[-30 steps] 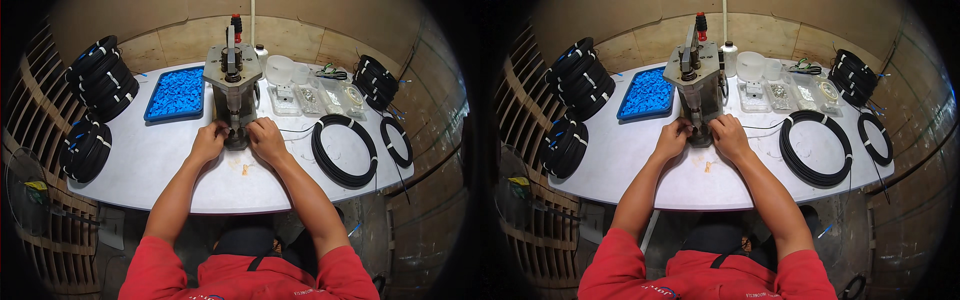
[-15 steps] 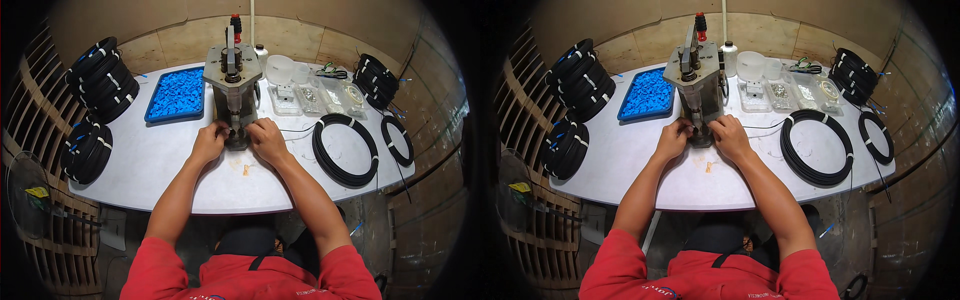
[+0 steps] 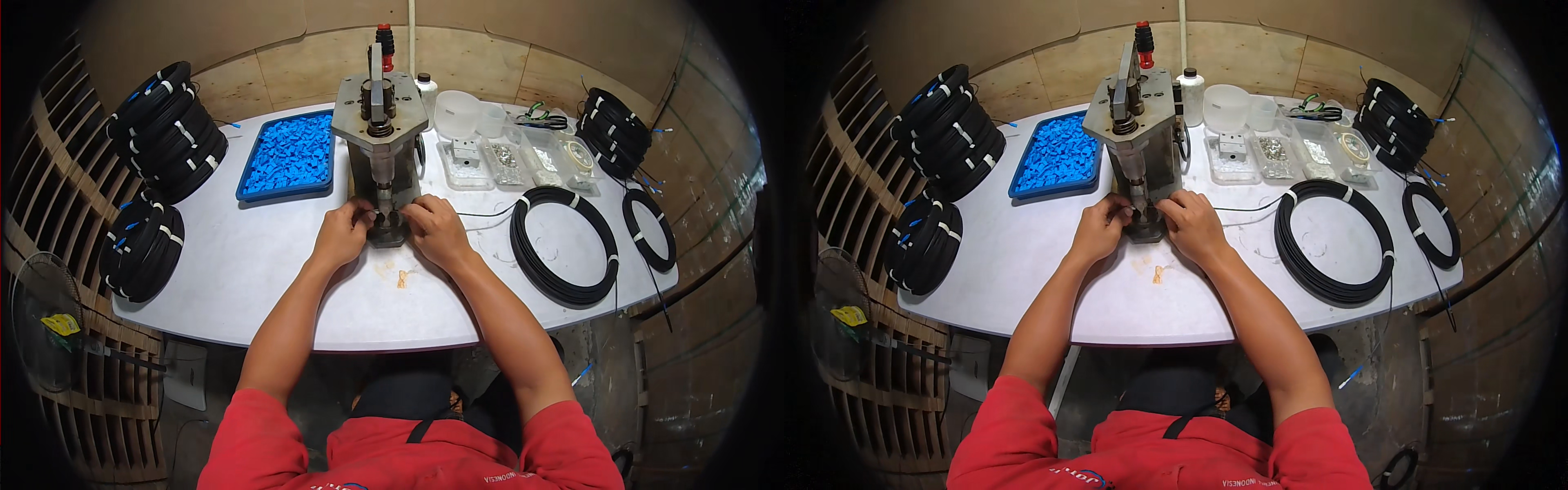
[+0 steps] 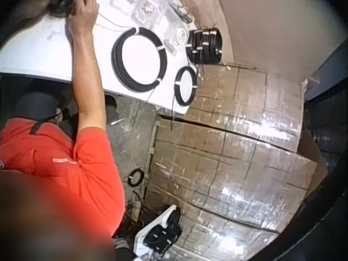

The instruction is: Operating a terminal crimping machine to attach terminals to the ends of electrical cables.

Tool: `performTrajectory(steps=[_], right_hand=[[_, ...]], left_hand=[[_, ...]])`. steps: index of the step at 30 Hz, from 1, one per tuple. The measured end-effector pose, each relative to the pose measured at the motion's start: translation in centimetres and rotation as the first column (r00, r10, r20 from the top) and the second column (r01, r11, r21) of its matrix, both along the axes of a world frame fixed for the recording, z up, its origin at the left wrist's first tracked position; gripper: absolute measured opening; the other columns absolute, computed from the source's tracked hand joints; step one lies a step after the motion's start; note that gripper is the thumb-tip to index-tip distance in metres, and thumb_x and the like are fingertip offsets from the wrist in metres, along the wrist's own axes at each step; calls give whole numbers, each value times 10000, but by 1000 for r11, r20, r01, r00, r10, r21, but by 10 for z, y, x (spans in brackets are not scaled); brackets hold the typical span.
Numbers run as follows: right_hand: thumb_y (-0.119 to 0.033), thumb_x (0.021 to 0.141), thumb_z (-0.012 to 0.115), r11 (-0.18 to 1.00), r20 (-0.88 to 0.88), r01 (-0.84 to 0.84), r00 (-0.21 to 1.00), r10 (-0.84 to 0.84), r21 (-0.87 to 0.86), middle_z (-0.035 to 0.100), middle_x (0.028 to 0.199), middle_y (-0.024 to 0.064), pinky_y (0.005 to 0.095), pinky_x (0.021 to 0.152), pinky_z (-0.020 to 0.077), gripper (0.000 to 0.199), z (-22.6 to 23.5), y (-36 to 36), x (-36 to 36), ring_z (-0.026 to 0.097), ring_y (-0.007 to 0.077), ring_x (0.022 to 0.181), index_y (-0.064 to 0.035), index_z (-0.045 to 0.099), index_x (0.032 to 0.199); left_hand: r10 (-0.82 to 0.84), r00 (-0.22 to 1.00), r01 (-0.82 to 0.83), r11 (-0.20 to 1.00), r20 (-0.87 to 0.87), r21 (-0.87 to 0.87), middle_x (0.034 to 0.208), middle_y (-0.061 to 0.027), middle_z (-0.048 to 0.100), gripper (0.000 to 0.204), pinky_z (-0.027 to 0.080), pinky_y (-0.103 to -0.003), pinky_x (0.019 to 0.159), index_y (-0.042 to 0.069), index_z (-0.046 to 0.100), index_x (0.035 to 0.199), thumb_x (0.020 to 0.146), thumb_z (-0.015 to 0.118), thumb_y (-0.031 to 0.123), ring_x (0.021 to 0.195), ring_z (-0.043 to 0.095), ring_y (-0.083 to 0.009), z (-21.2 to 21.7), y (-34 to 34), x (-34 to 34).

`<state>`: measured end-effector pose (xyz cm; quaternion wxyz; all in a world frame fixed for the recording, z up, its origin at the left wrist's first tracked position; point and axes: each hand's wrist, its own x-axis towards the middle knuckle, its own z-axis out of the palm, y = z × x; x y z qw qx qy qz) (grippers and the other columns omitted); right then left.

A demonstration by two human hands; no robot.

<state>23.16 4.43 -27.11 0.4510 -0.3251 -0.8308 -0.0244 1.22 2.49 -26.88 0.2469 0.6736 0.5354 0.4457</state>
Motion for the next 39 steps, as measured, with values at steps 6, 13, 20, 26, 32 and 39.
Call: performTrajectory(steps=[6, 13, 20, 26, 32, 39], right_hand=[[13, 754, 688, 1000, -8, -4, 1000, 3, -18, 643, 935, 86, 411, 799, 503, 256, -1, 0, 1, 631, 314, 865, -83, 710, 991], [15, 756, 687, 1000, -15, -14, 1000, 14, -20, 648, 927, 93, 413, 794, 523, 244, -1, 0, 1, 640, 320, 862, -74, 711, 983], [14, 758, 681, 999, -43, -41, 998, 40, -18, 647, 912, 99, 405, 771, 529, 248, -1, 1, 0, 639, 316, 848, -72, 704, 989], [39, 757, 676, 999, 36, 3, 999, -2, -42, 644, 929, 112, 418, 774, 521, 308, 1, 0, 2, 639, 323, 868, -64, 692, 1046], [21, 769, 682, 999, 39, -15, 999, 16, -37, 641, 934, 115, 420, 781, 520, 288, 2, 0, 1, 635, 328, 871, -66, 695, 1043], [-10, 801, 696, 999, -7, -9, 1000, 9, -47, 642, 935, 119, 419, 795, 519, 245, -1, 1, 0, 637, 330, 878, -69, 697, 1039]], left_hand=[[1, 1000, -1, 1000, -6, -3, 839, -178, 747, 184, 565, -364, 759, -4, 702, 1081, 954, 626, 105, 792, 743, -263, 0, 0, 1], [1, 1000, -1, 1000, -2, -20, 845, -183, 748, 186, 567, -365, 767, -2, 700, 1088, 955, 624, 101, 800, 745, -267, 2, 0, 1], [-9, 1000, 9, 1000, 13, -7, 850, -191, 750, 181, 570, -369, 765, -7, 694, 1087, 956, 618, 92, 804, 750, -276, -2, 2, -1], [-11, 1000, 11, 1000, -18, 3, 846, -195, 748, 184, 571, -372, 764, -7, 692, 1092, 959, 619, 96, 804, 752, -284, 0, 1, 0], [-1, 1000, 1, 1000, -23, 3, 848, -198, 749, 186, 570, -376, 768, -4, 692, 1093, 959, 621, 103, 801, 751, -293, -1, 2, 0], [-1, 1000, 1, 1000, -17, 0, 847, -195, 749, 185, 568, -379, 762, -4, 692, 1090, 961, 621, 108, 801, 751, -291, -1, 2, 1]])
